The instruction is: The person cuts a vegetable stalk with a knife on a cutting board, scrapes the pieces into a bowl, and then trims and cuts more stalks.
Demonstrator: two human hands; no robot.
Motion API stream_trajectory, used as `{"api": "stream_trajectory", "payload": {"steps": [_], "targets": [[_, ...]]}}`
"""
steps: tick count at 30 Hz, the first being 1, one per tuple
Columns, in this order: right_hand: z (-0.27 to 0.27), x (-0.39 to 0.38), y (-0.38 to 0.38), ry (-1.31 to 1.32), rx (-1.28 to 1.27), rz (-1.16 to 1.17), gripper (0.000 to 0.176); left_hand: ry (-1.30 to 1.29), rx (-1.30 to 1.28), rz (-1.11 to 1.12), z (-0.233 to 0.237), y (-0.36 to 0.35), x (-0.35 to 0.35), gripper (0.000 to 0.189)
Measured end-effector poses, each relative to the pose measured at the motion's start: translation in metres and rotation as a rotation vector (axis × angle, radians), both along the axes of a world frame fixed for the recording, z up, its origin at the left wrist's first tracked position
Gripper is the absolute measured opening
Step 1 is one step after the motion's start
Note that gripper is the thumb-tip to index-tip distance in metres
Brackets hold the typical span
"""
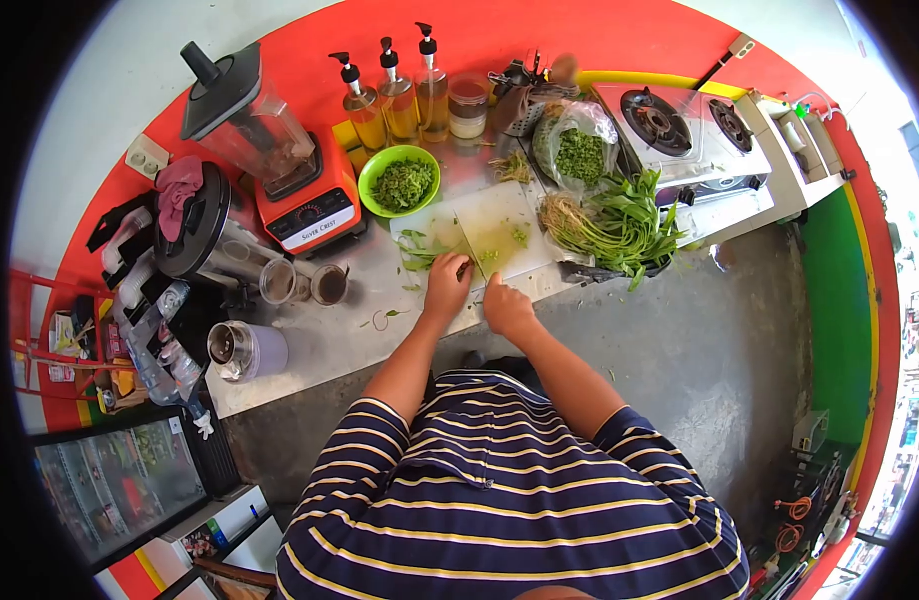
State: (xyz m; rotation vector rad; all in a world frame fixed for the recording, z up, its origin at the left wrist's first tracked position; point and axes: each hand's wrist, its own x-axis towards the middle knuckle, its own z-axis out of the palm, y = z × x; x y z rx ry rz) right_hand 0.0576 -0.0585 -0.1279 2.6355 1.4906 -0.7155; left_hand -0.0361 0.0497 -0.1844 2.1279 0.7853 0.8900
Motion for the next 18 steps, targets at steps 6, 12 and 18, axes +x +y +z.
{"api": "stream_trajectory", "payload": {"steps": [6, 12, 18], "targets": [[0.009, 0.018, 0.011, 0.094, -0.058, 0.021, 0.034, -0.028, 0.051, 0.010, -0.004, -0.003, -0.004, 0.010], [-0.003, -0.002, 0.000, 0.052, -0.050, -0.048, 0.032, -0.026, 0.088, 0.028, -0.004, -0.004, -0.006, 0.013], [0.017, 0.018, 0.013, 0.111, -0.058, -0.008, 0.028, -0.039, 0.058, 0.030, -0.004, -0.006, -0.008, 0.010]]}}
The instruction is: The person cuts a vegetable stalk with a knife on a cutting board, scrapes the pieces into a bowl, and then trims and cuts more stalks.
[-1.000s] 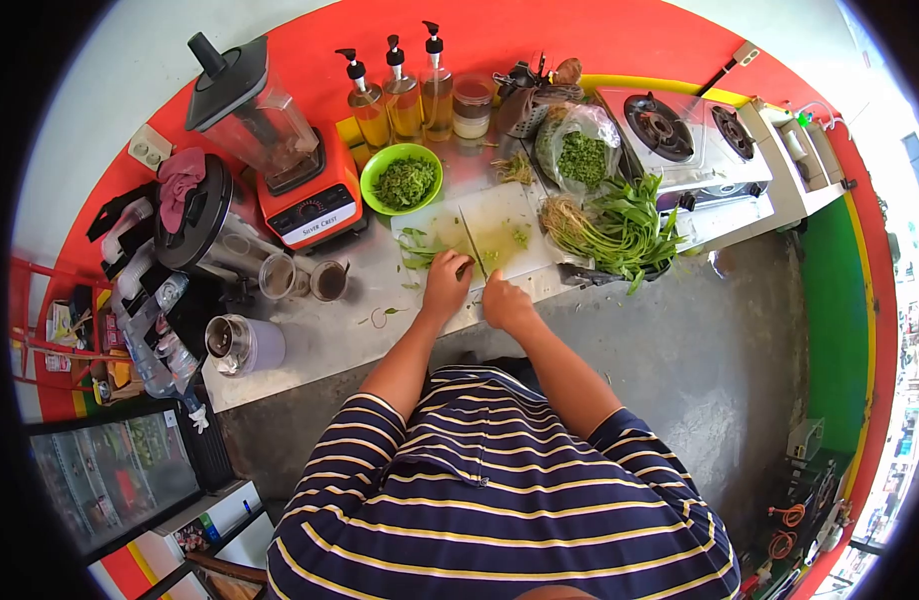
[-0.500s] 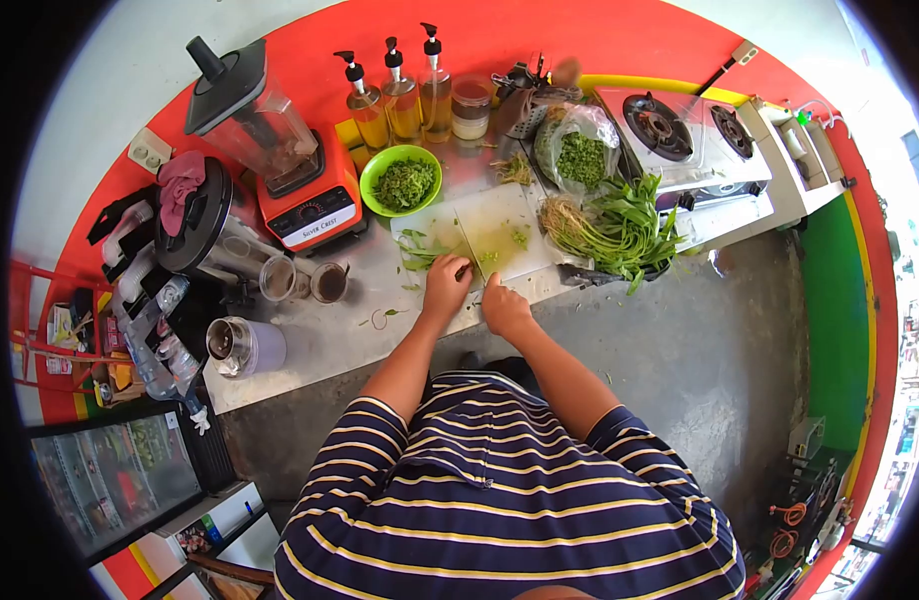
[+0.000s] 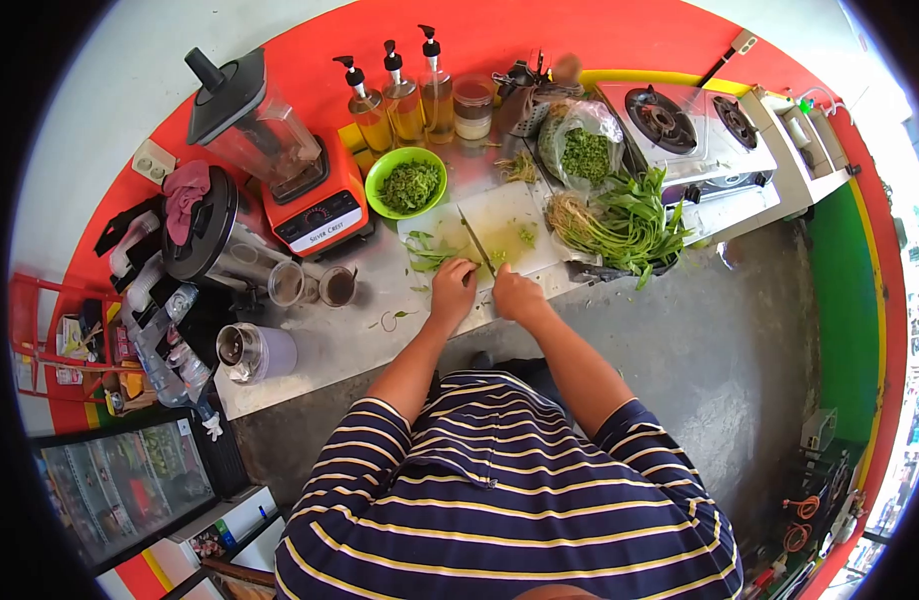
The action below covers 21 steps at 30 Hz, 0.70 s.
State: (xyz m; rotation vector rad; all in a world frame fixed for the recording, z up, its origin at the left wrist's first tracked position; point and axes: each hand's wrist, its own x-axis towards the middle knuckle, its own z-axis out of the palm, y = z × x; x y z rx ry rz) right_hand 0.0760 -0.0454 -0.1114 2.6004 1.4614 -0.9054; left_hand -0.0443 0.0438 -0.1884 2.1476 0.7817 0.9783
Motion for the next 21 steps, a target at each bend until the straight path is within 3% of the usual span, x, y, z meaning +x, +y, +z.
{"api": "stream_trajectory", "payload": {"steps": [4, 6, 9, 14, 21], "targets": [[-0.011, -0.007, -0.015, -0.010, 0.007, -0.016, 0.033, -0.037, 0.010, 0.007, 0.007, 0.000, 0.002, 0.011], [-0.019, -0.013, -0.018, 0.014, 0.027, -0.067, 0.033, 0.015, -0.199, 0.051, 0.009, -0.005, 0.002, 0.017], [-0.020, -0.009, -0.016, 0.044, 0.038, -0.080, 0.032, -0.025, -0.240, 0.035, 0.008, -0.003, 0.003, 0.023], [0.005, -0.005, -0.011, 0.061, -0.007, -0.048, 0.031, -0.015, -0.234, -0.006, 0.006, -0.001, 0.003, 0.022], [-0.019, -0.028, -0.013, -0.008, 0.068, -0.090, 0.027, 0.019, -0.123, -0.019, 0.001, 0.001, 0.001, 0.017]]}}
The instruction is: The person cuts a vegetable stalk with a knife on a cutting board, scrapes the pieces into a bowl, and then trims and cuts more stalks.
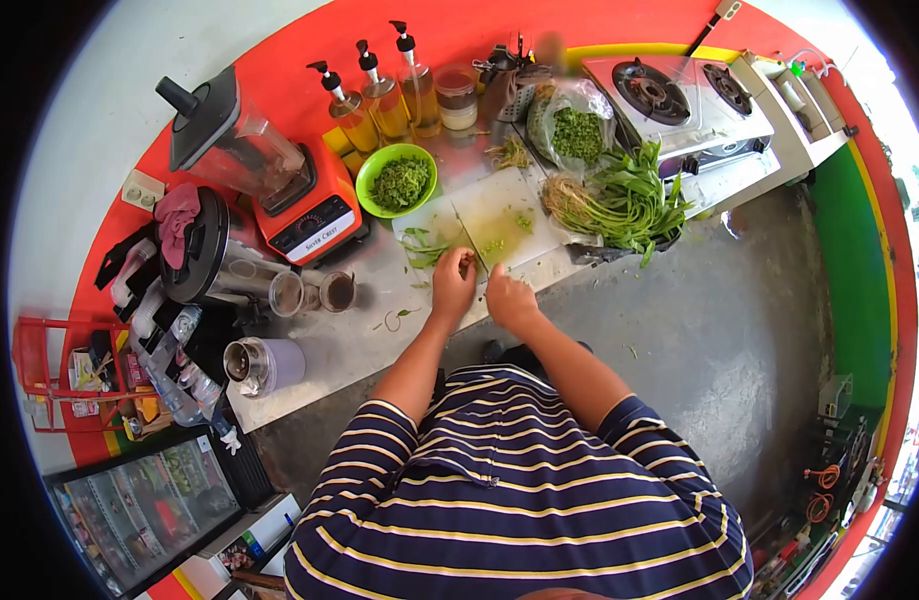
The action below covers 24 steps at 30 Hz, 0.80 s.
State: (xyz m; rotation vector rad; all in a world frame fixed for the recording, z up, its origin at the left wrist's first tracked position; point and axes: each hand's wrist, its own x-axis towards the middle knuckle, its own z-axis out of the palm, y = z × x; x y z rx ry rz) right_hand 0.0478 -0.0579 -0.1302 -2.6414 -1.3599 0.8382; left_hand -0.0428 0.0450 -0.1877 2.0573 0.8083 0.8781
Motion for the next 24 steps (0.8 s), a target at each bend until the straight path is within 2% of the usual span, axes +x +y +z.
{"api": "stream_trajectory", "payload": {"steps": [2, 5, 10, 13, 15, 19, 21, 24], "targets": [[-0.005, 0.009, 0.011, -0.092, 0.060, 0.068, 0.025, -0.013, -0.040, -0.014, 0.003, 0.000, -0.001, 0.017], [-0.005, 0.011, 0.009, -0.096, 0.040, 0.088, 0.025, -0.052, -0.091, -0.027, 0.006, 0.001, 0.000, 0.017], [-0.003, -0.007, -0.003, -0.059, 0.021, 0.017, 0.026, -0.021, -0.109, 0.013, 0.006, -0.003, 0.000, 0.018], [-0.002, 0.005, 0.009, -0.037, 0.013, 0.034, 0.028, 0.028, 0.043, 0.036, 0.006, -0.004, -0.002, 0.019], [0.003, 0.009, 0.014, -0.013, 0.019, 0.047, 0.031, -0.018, -0.131, -0.003, 0.011, -0.003, -0.002, 0.018], [0.004, -0.003, 0.000, -0.019, 0.009, 0.037, 0.029, -0.087, -0.129, 0.069, 0.017, -0.011, 0.001, 0.018], [0.004, -0.005, -0.002, -0.012, 0.015, 0.016, 0.027, -0.021, 0.128, 0.198, 0.017, -0.013, 0.004, 0.018], [-0.002, 0.001, -0.001, 0.036, 0.030, 0.000, 0.026, 0.054, 0.188, 0.180, 0.010, -0.011, 0.000, 0.014]]}}
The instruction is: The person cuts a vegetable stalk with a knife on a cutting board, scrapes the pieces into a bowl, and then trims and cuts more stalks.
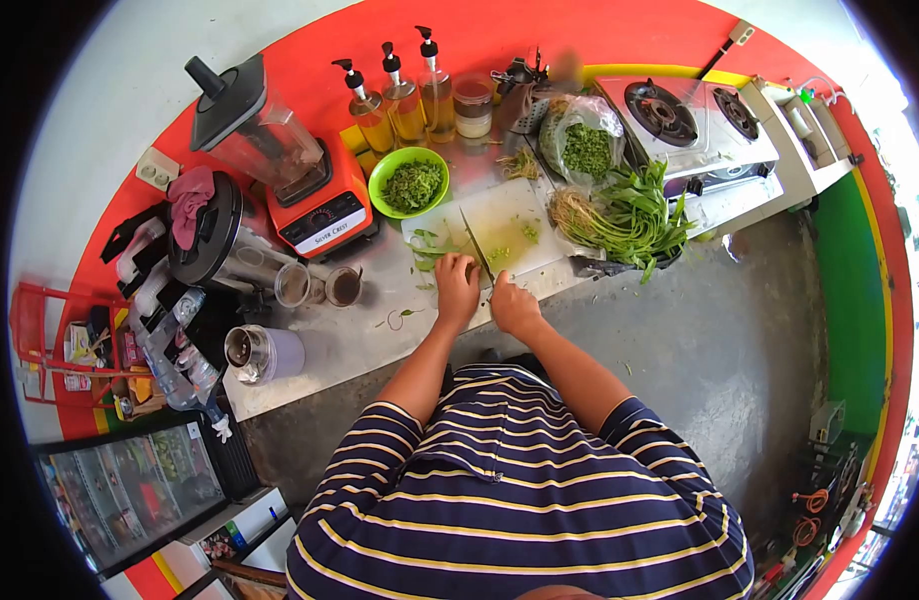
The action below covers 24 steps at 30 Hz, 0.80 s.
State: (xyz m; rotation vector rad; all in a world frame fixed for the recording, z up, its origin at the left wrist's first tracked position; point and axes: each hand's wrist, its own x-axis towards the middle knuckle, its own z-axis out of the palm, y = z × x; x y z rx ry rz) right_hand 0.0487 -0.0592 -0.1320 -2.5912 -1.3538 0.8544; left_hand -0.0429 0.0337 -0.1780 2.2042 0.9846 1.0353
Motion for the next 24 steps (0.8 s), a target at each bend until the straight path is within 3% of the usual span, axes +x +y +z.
{"api": "stream_trajectory", "payload": {"steps": [6, 13, 18, 24], "targets": [[-0.009, 0.032, -0.004, 0.012, 0.016, -0.040, 0.027, -0.005, -0.116, -0.110, -0.007, 0.009, -0.004, 0.008], [-0.009, 0.077, -0.003, -0.053, 0.048, -0.120, 0.035, -0.042, -0.060, -0.108, -0.009, 0.004, 0.000, 0.009], [-0.004, 0.065, -0.004, -0.019, 0.043, -0.149, 0.037, 0.044, 0.000, -0.193, -0.006, 0.009, 0.004, 0.011], [0.016, 0.027, -0.005, -0.024, 0.021, -0.006, 0.030, 0.096, -0.011, -0.157, 0.005, 0.002, 0.012, 0.023]]}}
